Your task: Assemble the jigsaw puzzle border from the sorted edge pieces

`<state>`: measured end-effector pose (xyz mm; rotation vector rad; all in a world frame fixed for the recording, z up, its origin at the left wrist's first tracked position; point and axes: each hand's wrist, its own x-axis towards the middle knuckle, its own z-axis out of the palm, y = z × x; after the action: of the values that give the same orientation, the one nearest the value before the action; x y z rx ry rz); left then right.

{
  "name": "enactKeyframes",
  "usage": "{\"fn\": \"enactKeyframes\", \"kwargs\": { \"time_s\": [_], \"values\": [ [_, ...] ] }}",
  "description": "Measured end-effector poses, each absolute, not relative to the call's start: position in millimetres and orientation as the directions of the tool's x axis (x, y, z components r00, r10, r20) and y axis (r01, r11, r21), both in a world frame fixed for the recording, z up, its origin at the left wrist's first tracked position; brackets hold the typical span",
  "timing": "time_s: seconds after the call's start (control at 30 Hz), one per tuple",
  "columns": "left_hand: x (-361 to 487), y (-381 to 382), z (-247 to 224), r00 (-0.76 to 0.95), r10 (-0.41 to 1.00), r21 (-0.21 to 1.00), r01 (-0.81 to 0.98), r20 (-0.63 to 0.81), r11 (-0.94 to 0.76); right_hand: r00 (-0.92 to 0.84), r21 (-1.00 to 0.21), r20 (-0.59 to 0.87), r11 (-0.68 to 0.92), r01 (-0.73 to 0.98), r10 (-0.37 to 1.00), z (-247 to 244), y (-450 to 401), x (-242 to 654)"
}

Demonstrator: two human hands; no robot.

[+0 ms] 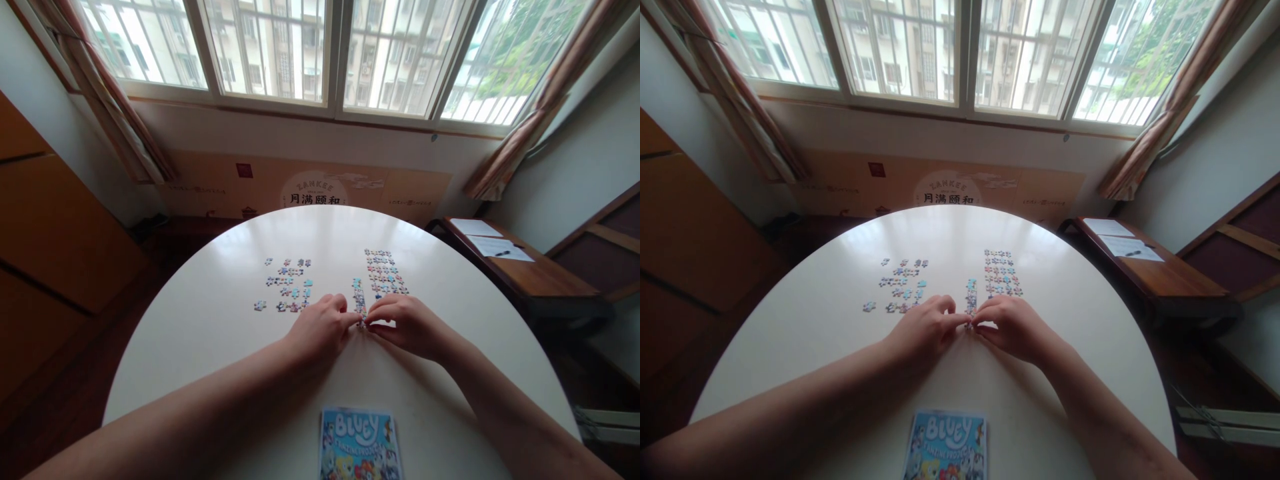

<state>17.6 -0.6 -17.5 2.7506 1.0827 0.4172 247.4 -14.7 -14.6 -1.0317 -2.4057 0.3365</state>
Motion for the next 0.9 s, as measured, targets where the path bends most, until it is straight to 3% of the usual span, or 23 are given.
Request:
{"fn": "enactKeyframes", "kwargs": {
  "time_s": [0.57, 0.9],
  "values": [
    [17, 1, -19, 0.707, 0.672, 0.26, 0.621, 0.22, -0.739, -0.543, -0.371, 0.297, 0.619, 0.692, 0.785, -16, -16, 246],
    [15, 0, -22, 0.721, 0.623, 0.201, 0.59, 0.303, -0.782, -0.487, -0.344, 0.23, 0.538, 0.769, 0.843, -11, -20, 237]
  ]
}}
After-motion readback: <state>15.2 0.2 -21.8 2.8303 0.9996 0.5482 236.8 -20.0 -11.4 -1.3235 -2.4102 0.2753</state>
